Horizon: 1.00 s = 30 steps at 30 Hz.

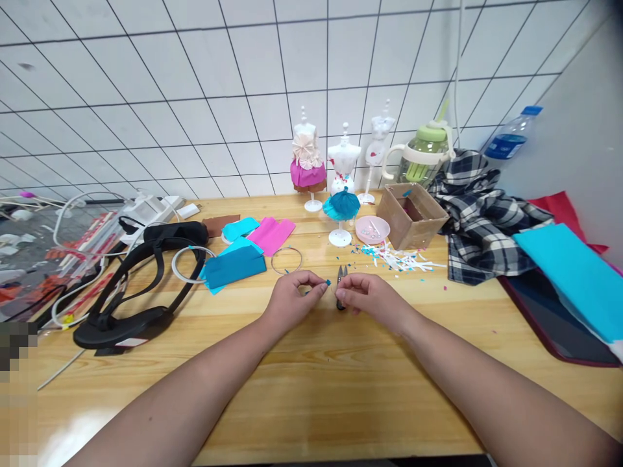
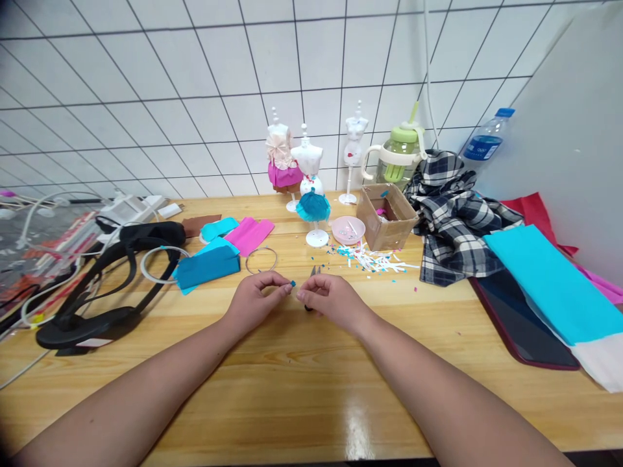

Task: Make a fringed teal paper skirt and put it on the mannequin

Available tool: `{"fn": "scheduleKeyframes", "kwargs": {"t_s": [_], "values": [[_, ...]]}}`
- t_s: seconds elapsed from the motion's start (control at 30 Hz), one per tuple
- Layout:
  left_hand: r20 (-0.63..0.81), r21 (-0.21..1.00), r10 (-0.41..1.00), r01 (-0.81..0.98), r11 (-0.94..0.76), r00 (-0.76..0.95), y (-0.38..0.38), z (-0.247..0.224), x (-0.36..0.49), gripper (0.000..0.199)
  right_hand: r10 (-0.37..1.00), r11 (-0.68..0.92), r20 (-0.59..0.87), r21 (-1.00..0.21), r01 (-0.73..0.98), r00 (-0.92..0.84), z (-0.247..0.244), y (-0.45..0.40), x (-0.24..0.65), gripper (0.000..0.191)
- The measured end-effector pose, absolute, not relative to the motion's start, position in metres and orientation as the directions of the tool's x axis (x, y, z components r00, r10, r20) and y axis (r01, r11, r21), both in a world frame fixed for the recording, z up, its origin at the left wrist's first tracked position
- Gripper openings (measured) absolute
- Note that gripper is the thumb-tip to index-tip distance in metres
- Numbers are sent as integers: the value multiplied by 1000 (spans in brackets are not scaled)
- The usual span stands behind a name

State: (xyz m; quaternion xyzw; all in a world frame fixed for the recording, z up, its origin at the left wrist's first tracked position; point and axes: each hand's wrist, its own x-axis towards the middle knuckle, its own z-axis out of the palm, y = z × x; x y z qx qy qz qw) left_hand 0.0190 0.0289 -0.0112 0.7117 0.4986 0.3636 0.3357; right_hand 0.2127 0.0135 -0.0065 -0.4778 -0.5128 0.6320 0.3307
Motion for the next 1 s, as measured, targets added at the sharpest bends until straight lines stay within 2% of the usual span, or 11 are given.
{"fn": "scheduleKeyframes", "kwargs": {"t_s": [0.2, 0.6, 0.77, 1.0], "values": [[164, 841, 952, 468, -272, 258, 26, -10, 23, 12, 909, -298, -307, -952, 73, -281, -8, 12, 204, 36], [148, 854, 947, 446, -268, 285, 26, -12, 22, 10, 931, -252, -274, -961, 117, -242, -16, 14, 201, 23], [111, 883, 933, 398, -251, 343, 29, -13, 18, 14, 926, -264, -286, -957, 118, -248, -11, 12, 200, 20], [19, 963, 925, 240, -119, 379, 31, -14, 16, 25, 943, -230, -242, -970, 79, -226, -8, 8, 197, 16]]}}
